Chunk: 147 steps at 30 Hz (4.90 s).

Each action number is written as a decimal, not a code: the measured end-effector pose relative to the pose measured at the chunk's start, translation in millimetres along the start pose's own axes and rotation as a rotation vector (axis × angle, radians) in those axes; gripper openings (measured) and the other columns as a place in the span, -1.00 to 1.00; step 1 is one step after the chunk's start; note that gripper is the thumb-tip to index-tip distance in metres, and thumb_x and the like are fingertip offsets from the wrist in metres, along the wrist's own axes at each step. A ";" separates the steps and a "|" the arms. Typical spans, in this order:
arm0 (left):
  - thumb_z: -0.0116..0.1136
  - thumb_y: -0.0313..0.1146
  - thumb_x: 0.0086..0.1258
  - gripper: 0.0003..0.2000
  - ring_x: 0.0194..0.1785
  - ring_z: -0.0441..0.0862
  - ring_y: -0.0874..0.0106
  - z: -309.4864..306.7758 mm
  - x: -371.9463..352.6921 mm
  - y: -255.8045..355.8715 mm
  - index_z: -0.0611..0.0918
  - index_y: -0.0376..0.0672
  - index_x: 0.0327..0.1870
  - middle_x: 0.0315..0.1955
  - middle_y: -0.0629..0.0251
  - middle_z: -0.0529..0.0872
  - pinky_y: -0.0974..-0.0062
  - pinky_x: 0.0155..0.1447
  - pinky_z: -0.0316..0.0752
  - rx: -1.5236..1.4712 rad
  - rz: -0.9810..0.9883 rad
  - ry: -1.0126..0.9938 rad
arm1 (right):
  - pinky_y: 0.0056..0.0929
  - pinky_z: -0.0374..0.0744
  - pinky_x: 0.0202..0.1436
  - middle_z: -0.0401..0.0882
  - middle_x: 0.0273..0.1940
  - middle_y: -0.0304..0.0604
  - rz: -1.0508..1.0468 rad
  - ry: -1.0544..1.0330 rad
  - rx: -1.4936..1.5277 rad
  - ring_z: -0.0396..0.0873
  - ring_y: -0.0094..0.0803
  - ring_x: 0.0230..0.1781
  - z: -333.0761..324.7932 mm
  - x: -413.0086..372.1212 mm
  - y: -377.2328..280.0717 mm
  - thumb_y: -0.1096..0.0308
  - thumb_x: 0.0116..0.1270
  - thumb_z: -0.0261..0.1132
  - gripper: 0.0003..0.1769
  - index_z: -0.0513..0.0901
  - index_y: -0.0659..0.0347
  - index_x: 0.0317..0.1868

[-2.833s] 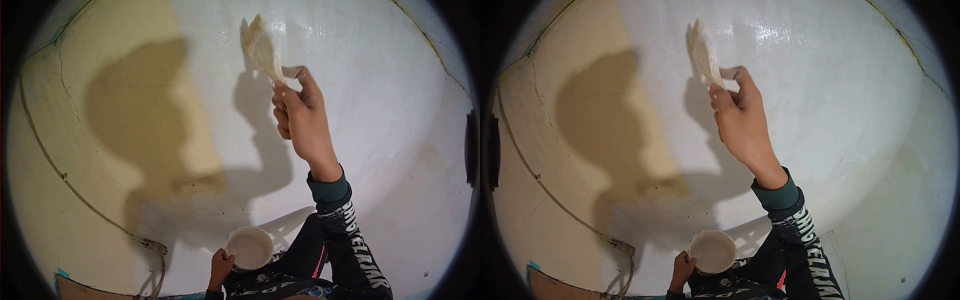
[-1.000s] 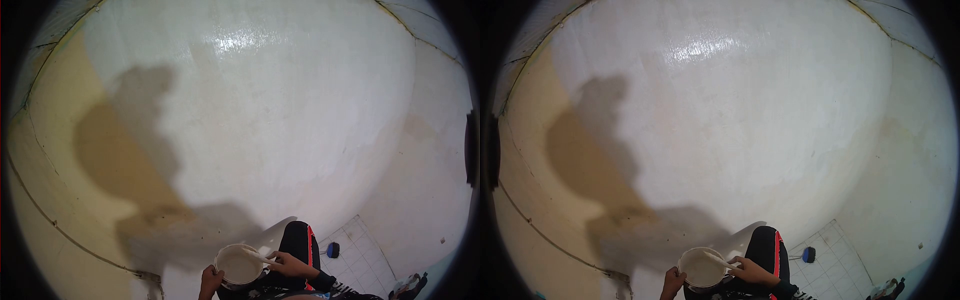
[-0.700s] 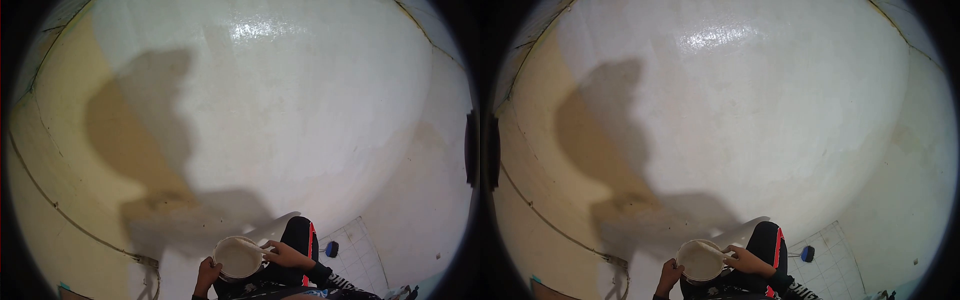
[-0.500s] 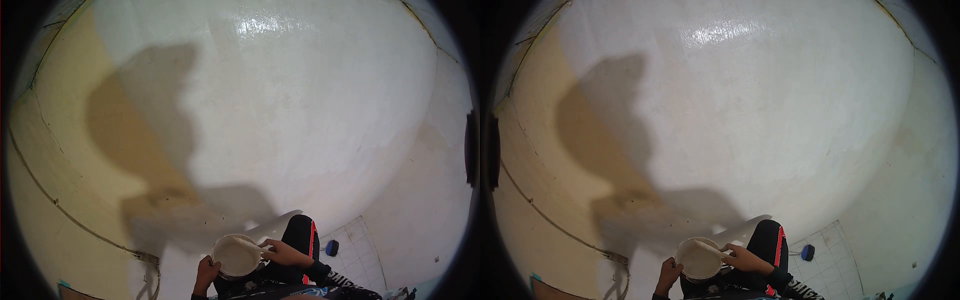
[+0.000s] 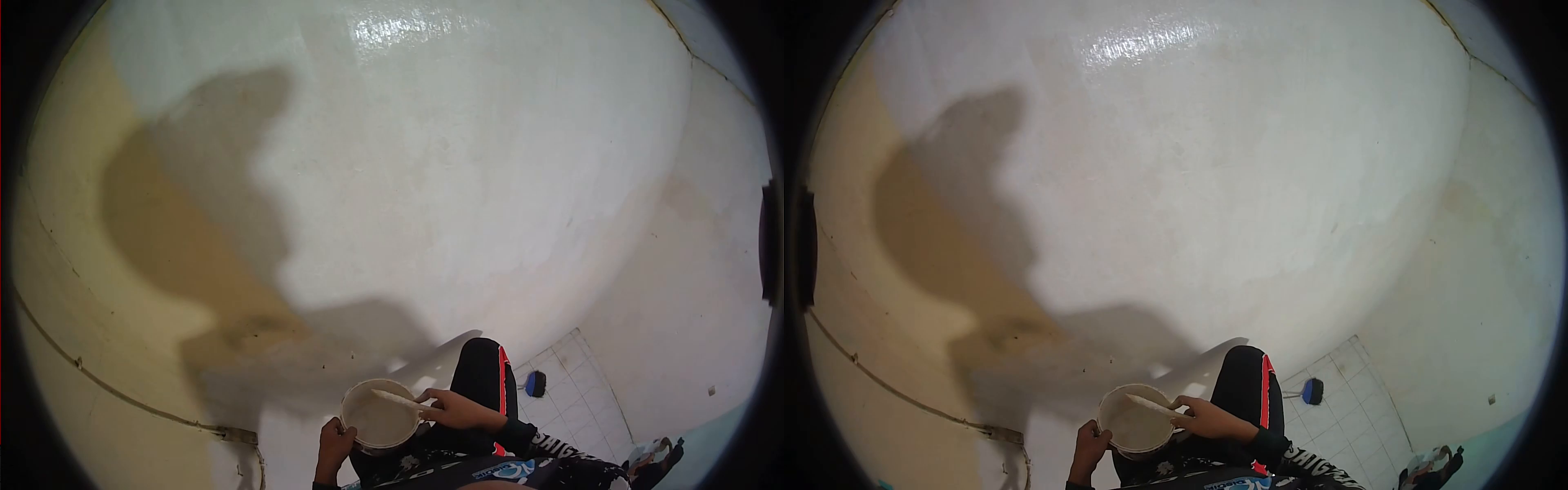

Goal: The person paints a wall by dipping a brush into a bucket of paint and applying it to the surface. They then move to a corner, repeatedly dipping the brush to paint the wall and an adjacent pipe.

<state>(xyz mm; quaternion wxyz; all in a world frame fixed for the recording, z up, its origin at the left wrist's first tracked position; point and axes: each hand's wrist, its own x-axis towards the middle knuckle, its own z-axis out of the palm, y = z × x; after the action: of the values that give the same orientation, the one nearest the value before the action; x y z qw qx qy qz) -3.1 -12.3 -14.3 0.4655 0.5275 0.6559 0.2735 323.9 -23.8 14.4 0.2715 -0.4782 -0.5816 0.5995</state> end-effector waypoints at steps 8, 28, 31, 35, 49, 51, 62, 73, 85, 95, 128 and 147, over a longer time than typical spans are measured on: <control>0.22 -0.45 0.19 -0.82 -0.48 0.63 0.40 1.4 3.2 -12.0 0.49 -0.38 -0.44 -0.55 0.22 0.53 0.35 -0.45 0.61 -0.025 0.021 0.055 | -0.39 0.47 -0.29 0.68 -0.41 -0.09 -0.014 0.026 0.012 0.55 -0.46 -0.43 -1.0 2.0 7.8 0.15 0.48 0.30 -0.50 0.51 0.26 0.29; 0.31 -0.28 0.23 -0.57 -0.03 0.75 0.11 0.6 -21.3 27.5 0.64 -0.34 0.08 -0.11 -0.13 0.76 0.25 0.08 0.61 0.203 0.080 0.059 | -0.10 0.58 -0.31 0.64 -0.47 0.18 -0.126 0.044 -0.363 0.68 0.10 -0.40 -10.0 9.4 -37.4 0.29 0.41 0.28 -0.65 0.59 0.30 0.10; 0.26 -0.35 0.24 -0.72 -0.40 0.75 0.25 6.7 -31.9 35.1 0.58 -0.35 -0.13 -0.44 0.08 0.69 0.31 -0.25 0.61 0.215 0.080 0.069 | 0.01 0.59 -0.28 0.66 -0.43 0.14 -0.141 -0.016 -0.627 0.67 0.16 -0.35 -8.3 10.9 -75.6 0.38 0.30 0.28 -0.67 0.60 0.22 0.08; 0.24 -0.39 0.24 -0.79 -0.59 0.67 0.36 12.6 -40.0 34.1 0.47 -0.30 -0.31 -0.59 0.18 0.57 0.36 -0.43 0.54 0.022 -0.054 0.044 | 0.01 0.64 -0.26 0.67 -0.40 0.13 -0.214 -0.119 -0.840 0.69 0.14 -0.34 9.7 24.7 -69.6 0.40 0.27 0.25 -0.70 0.60 0.26 0.01; 0.23 -0.43 0.25 -0.80 -0.60 0.68 0.41 12.4 -34.2 31.3 0.42 -0.28 -0.35 -0.62 0.24 0.57 0.45 -0.47 0.52 -0.041 -0.037 0.048 | -0.11 0.66 -0.41 0.65 -0.40 0.09 -0.401 -0.108 -1.085 0.71 -0.01 -0.43 91.5 101.0 -0.5 0.47 0.21 0.26 -0.63 0.62 0.27 0.06; 0.23 -0.42 0.25 -0.80 -0.60 0.68 0.41 12.5 -33.6 29.6 0.43 -0.28 -0.34 -0.63 0.24 0.58 0.45 -0.47 0.52 -0.045 -0.035 0.046 | -0.16 0.68 -0.41 0.66 -0.35 0.08 -0.572 -0.172 -1.055 0.72 -0.03 -0.42 91.2 105.3 4.4 0.45 0.22 0.28 -0.64 0.63 0.25 0.05; 0.24 -0.37 0.21 -0.76 -0.62 0.65 0.38 16.7 -27.1 14.0 0.43 -0.30 -0.40 -0.66 0.21 0.53 0.40 -0.47 0.49 0.061 0.067 0.113 | -0.24 0.72 -0.42 0.71 -0.33 -0.01 -0.429 -0.070 -1.249 0.76 -0.18 -0.35 104.0 107.0 31.8 0.43 0.20 0.32 -0.79 0.67 0.31 -0.16; 0.18 -0.48 0.24 -0.88 -0.58 0.60 0.50 13.7 -31.7 24.4 0.49 -0.31 -0.32 -0.56 0.33 0.52 0.49 -0.48 0.52 -0.059 -0.046 0.046 | -0.14 0.70 -0.33 0.70 -0.39 0.16 -0.380 -0.165 -1.103 0.74 0.05 -0.37 75.1 100.2 0.9 0.51 0.15 0.24 -0.71 0.65 0.42 -0.10; 0.22 -0.43 0.23 -0.82 -0.61 0.65 0.45 10.7 -36.9 25.1 0.46 -0.28 -0.32 -0.63 0.27 0.56 0.46 -0.48 0.51 -0.077 -0.023 0.026 | -0.06 0.73 -0.29 0.70 -0.36 0.26 -0.269 -0.138 -0.981 0.74 0.15 -0.33 95.6 94.1 8.8 0.51 0.20 0.23 -0.70 0.54 0.51 -0.07; 0.21 -0.44 0.25 -0.82 -0.60 0.65 0.45 11.3 -34.7 25.2 0.51 -0.34 -0.24 -0.60 0.26 0.58 0.47 -0.48 0.52 -0.039 0.003 0.021 | -0.24 0.76 -0.29 0.72 -0.28 0.15 -0.244 -0.014 -1.035 0.77 -0.06 -0.23 107.0 107.1 19.9 0.47 0.18 0.30 -0.70 0.59 0.48 -0.11; 0.19 -0.52 0.26 -0.80 -0.52 0.66 0.46 -0.3 -34.6 27.6 0.58 -0.38 -0.12 -0.44 0.26 0.62 0.50 -0.45 0.61 -0.095 -0.003 0.024 | -0.30 0.53 -0.45 0.66 -0.45 -0.08 -0.010 -0.208 -0.302 0.60 -0.29 -0.58 -24.3 34.4 -43.0 0.33 0.47 0.16 -0.73 0.60 0.27 0.07; 0.21 -0.50 0.27 -0.85 -0.55 0.65 0.43 -6.9 -25.7 6.6 0.55 -0.36 -0.21 -0.50 0.28 0.56 0.45 -0.48 0.60 -0.135 0.055 -0.023 | -0.60 0.14 -0.77 0.53 -0.49 -0.10 0.104 -0.080 0.888 0.18 -0.61 -0.84 21.4 -11.6 -6.9 0.32 0.58 0.02 -0.67 0.48 0.35 0.18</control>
<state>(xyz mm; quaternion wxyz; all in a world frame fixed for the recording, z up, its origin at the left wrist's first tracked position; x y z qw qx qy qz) -6.2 -33.7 2.5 0.4997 0.5160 0.6158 0.3236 307.9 -42.2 21.1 0.3973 -0.3207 -0.2532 0.8217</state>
